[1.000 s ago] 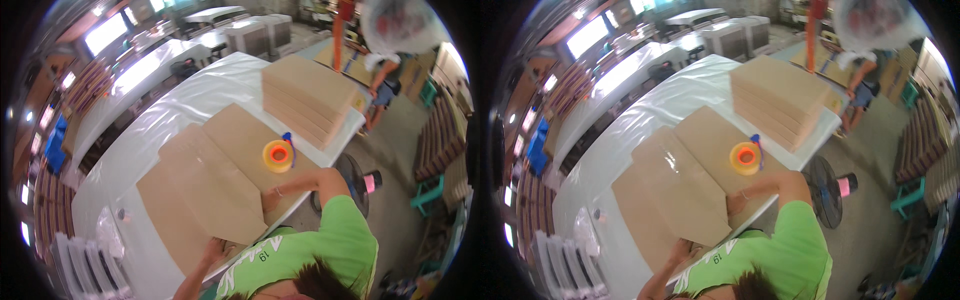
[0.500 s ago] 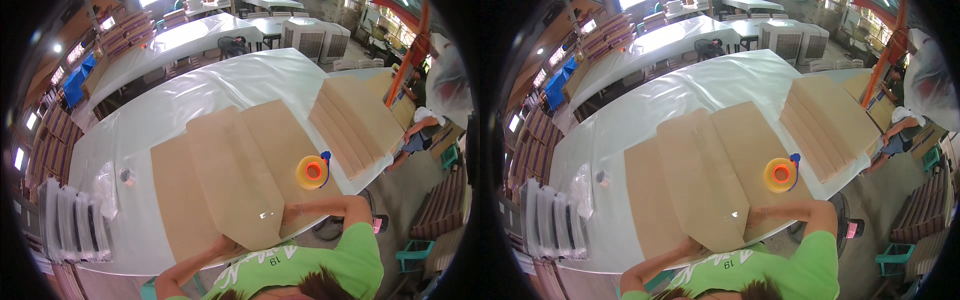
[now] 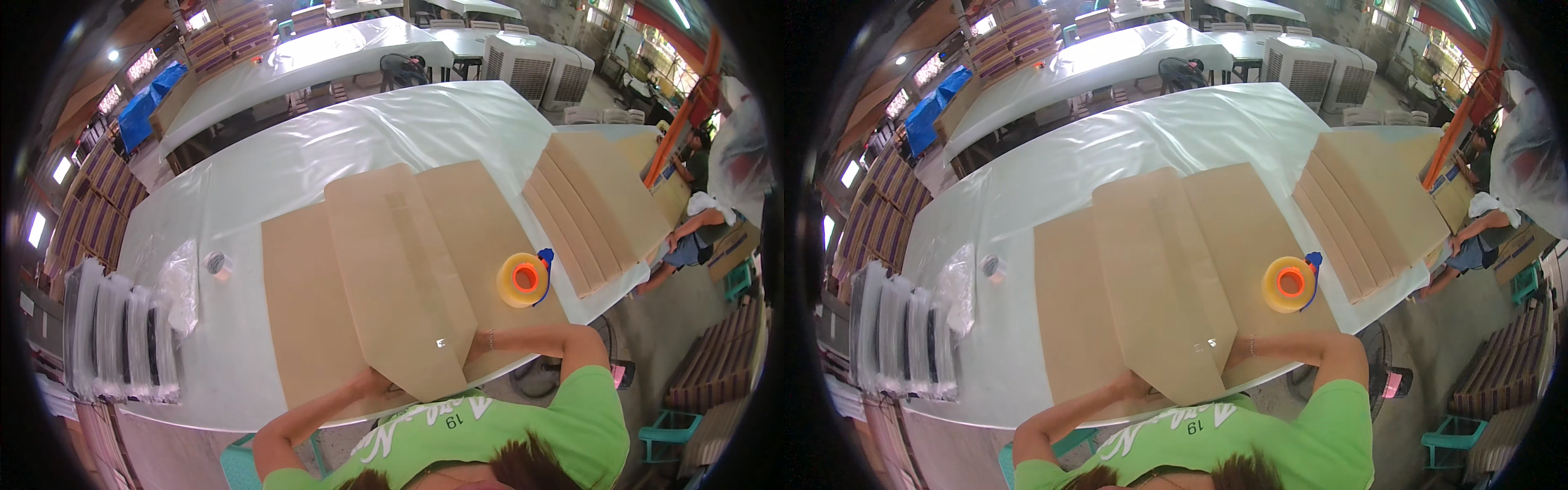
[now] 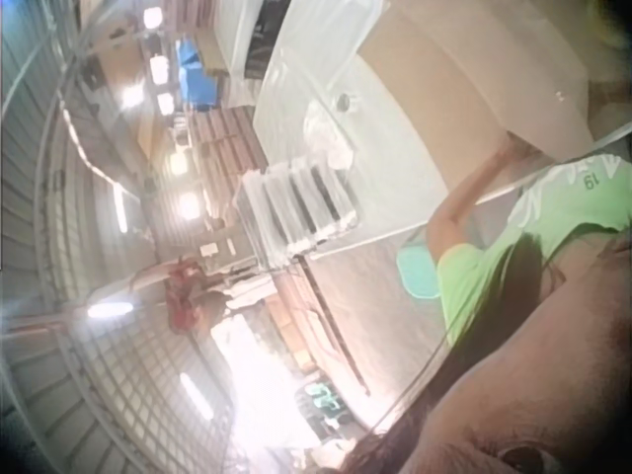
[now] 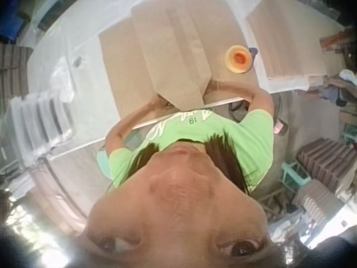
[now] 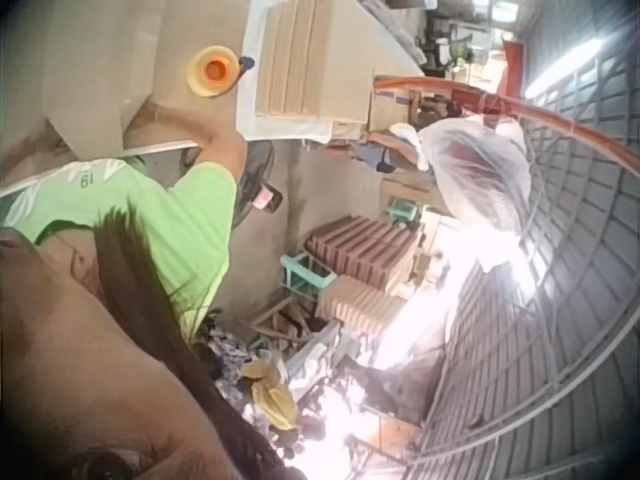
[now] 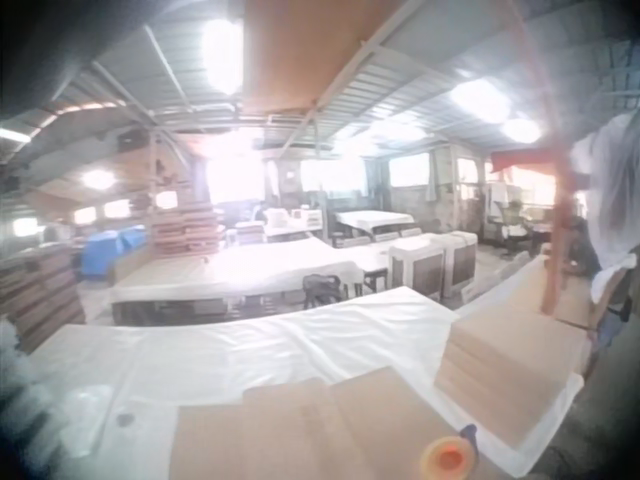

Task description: The person wraps an item in brown paper by folding the paper over it and securing it with tape using a tape dispenser.

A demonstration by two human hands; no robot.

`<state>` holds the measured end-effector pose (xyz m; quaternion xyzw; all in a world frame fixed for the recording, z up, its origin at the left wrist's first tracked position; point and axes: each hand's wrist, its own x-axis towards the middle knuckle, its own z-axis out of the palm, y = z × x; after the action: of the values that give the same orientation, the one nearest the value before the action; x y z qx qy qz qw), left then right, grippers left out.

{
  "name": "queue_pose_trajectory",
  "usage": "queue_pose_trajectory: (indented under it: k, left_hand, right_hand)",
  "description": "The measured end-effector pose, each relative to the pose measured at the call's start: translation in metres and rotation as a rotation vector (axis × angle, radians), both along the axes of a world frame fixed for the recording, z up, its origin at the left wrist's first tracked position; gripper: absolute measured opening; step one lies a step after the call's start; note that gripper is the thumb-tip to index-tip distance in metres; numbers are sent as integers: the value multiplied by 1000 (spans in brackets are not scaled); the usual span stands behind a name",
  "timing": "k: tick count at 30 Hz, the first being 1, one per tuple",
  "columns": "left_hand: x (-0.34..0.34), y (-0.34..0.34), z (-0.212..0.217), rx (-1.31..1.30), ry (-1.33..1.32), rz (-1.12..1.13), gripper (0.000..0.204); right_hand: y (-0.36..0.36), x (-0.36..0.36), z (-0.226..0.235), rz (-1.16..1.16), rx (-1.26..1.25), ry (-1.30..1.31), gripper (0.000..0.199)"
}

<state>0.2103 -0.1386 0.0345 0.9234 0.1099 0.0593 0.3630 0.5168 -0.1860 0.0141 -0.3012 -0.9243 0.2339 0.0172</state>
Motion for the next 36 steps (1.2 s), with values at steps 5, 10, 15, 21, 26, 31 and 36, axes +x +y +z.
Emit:
queue_pose_trajectory:
  k: [5, 10, 15, 21, 26, 31, 36]
  left_hand:
    - [3, 1, 8, 23, -45, -9, 44]
    - [3, 2, 10, 48, -58, -67, 46]
    - [5, 1, 2, 58, -15, -103, 48]
    - [8, -2, 7, 144, -55, -46, 45]
    - [6, -6, 18, 33, -39, 39, 43]
    - [6, -22, 2, 109, 10, 163, 40]
    - [-28, -31, -21, 291, 90, 182, 40]
  right_hand:
    - [0, -1, -2, -9, 13, 4, 39]
    - [-1, 0, -2, -15, 25, 12, 39]
    - [-1, 0, -4, -16, 26, 21, 39]
    - [-3, -1, -6, -16, 31, 32, 39]
    - [-3, -3, -8, -16, 38, 39, 39]
    - [-11, 2, -10, -49, 43, 48, 39]
    - [-21, 37, 2, -14, 93, 122, 39]
